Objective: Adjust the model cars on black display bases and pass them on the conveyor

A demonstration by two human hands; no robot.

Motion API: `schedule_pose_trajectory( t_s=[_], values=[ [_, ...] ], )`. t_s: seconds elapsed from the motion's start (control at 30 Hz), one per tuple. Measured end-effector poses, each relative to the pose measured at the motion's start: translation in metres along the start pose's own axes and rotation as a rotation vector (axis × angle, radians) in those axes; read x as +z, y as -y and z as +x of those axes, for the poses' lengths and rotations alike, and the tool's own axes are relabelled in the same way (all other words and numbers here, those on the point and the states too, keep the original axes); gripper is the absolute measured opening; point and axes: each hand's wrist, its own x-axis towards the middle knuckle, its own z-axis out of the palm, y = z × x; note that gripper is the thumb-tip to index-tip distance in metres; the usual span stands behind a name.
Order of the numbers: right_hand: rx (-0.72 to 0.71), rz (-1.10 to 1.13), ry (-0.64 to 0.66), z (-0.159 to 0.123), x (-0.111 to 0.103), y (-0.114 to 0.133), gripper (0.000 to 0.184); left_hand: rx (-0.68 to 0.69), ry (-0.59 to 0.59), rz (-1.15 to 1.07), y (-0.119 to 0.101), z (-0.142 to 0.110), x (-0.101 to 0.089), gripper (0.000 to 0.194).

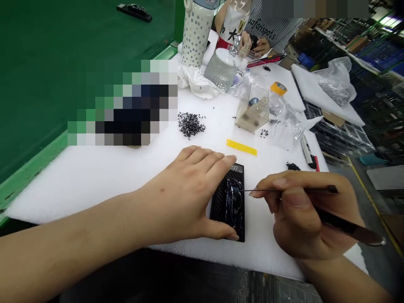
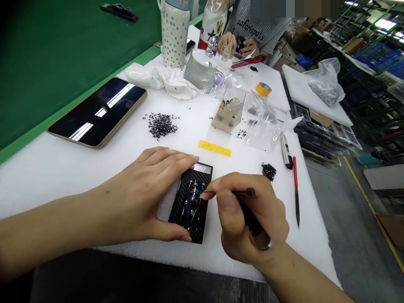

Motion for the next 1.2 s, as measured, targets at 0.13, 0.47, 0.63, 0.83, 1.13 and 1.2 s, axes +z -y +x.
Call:
schedule_pose_trajectory(
  t_s=[0.13, 0.47, 0.63, 0.83, 1.13, 1.2],
  values=[
    [-0.005, -0.042, -0.005, -0.001, 0.000, 0.000, 0.013, 0.016, -0.003, 0.004, 0.000, 0.000, 0.000, 0.104],
    [0.076, 0.002, -0.094, 0.008, -0.002, 0.011, 0.005, 0.001, 0.026, 0.005, -0.001, 0.002, -0.002, 0.105],
    [0.074, -0.098, -0.179, 0.007, -0.004, 0.007, 0.010, 0.006, 0.000, 0.025, 0.000, 0.000, -0.001, 0.103],
    [0.059, -0.204, -0.136, 0.003, -0.003, 0.004, 0.015, 0.012, -0.013, 0.041, 0.000, 0.000, 0.000, 0.100],
    [0.021, -0.210, -0.068, 0.001, -0.005, 0.000, 0.014, 0.019, -0.026, 0.053, 0.000, -0.001, 0.001, 0.099],
    [0.012, -0.218, -0.081, 0.001, -0.003, -0.001, 0.014, 0.019, -0.015, 0.053, 0.001, -0.001, 0.001, 0.099]
  ],
)
